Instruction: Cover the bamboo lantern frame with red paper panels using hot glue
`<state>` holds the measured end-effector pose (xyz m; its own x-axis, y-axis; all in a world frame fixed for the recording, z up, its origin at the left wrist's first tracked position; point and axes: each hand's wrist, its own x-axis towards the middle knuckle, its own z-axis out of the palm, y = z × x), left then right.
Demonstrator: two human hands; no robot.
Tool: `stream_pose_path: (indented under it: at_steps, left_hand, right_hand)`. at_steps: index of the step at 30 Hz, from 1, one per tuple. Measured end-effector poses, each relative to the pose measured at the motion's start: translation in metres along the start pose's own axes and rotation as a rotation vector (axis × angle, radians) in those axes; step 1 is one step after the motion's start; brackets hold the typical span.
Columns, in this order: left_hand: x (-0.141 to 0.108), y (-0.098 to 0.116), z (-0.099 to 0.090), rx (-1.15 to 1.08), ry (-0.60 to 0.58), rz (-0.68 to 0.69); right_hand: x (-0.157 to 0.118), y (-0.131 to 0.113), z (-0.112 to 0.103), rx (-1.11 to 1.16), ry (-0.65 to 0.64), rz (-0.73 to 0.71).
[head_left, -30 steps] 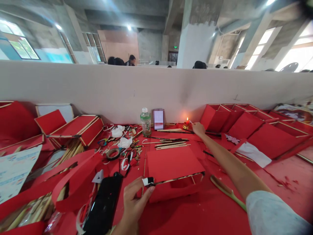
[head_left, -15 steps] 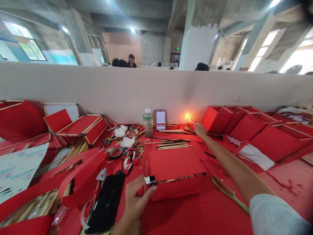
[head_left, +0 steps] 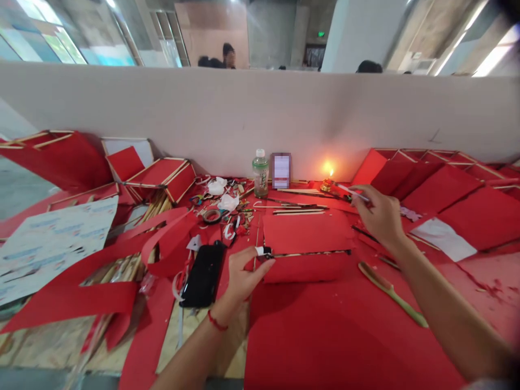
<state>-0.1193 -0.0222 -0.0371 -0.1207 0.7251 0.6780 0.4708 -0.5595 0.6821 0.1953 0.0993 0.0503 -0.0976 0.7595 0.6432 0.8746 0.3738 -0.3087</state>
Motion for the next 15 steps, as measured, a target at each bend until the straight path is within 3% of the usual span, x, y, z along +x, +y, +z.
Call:
stream_pose_path:
  at_steps: [3, 6, 8, 11, 15]
  left_hand:
    - [-0.002, 0.0, 0.002, -0.015, 0.003, -0.037]
    - [-0.003, 0.0, 0.003, -0.015, 0.01, -0.061]
    - [-0.004, 0.0, 0.003, -0.004, 0.008, -0.063]
    - [-0.003, 0.0, 0.002, 0.009, 0.006, -0.049]
    - [-0.001, 0.001, 0.002, 0.003, -0.001, -0.03]
  right_hand:
    - [-0.035, -0.027, -0.032, 0.154, 0.098, -0.054]
    - [-0.066, -0.057, -0.055, 0.243, 0.19, -0.011]
    - [-0.083, -0.077, -0.063, 0.321, 0.159, 0.012]
    - [-0.101, -0.105, -0.059, 0.344, 0.094, -0.128]
    - [-0.117, -0.132, -0.035, 0.351, 0.179, -0.34]
